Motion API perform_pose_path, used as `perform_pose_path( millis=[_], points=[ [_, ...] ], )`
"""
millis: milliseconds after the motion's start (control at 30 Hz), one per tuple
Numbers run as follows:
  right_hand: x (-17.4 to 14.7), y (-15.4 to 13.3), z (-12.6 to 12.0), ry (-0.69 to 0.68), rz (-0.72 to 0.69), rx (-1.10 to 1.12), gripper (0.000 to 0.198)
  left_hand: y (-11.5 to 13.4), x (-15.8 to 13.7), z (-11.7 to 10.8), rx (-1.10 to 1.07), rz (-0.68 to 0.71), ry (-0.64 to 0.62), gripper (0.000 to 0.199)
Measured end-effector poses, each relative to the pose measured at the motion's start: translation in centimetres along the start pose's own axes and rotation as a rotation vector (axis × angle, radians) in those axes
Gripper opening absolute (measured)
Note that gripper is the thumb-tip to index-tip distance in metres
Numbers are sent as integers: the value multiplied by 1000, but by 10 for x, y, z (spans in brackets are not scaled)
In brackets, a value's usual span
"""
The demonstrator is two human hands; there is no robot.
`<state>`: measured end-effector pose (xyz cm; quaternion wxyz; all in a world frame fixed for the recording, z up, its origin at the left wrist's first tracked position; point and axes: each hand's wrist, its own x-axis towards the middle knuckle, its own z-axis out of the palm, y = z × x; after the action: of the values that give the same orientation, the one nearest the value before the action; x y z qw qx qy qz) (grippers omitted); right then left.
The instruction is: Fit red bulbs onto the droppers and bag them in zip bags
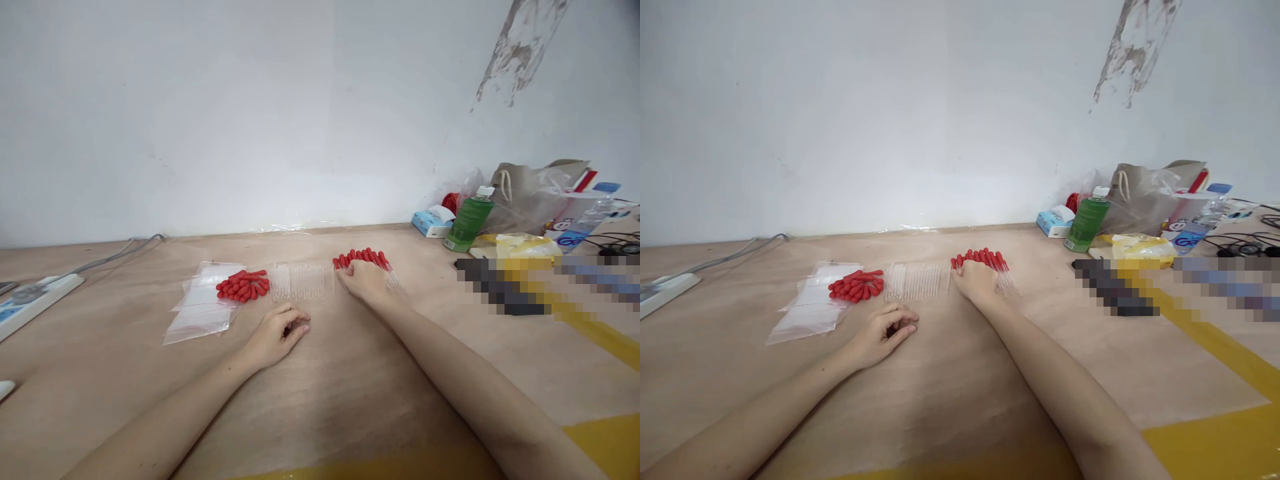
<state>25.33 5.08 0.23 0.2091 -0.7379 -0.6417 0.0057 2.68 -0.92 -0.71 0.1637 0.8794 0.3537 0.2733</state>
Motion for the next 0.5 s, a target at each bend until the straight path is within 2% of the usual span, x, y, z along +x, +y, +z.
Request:
perform_pose_path(
  millis=[267,500],
  points=[
    [-6,-29,4,-111,-56,-73,32,1,0,0,14,4,11,17],
    [-15,-37,1,-79,-59,-68,32,3,-1,3,24,-19,-5,16]
  ],
)
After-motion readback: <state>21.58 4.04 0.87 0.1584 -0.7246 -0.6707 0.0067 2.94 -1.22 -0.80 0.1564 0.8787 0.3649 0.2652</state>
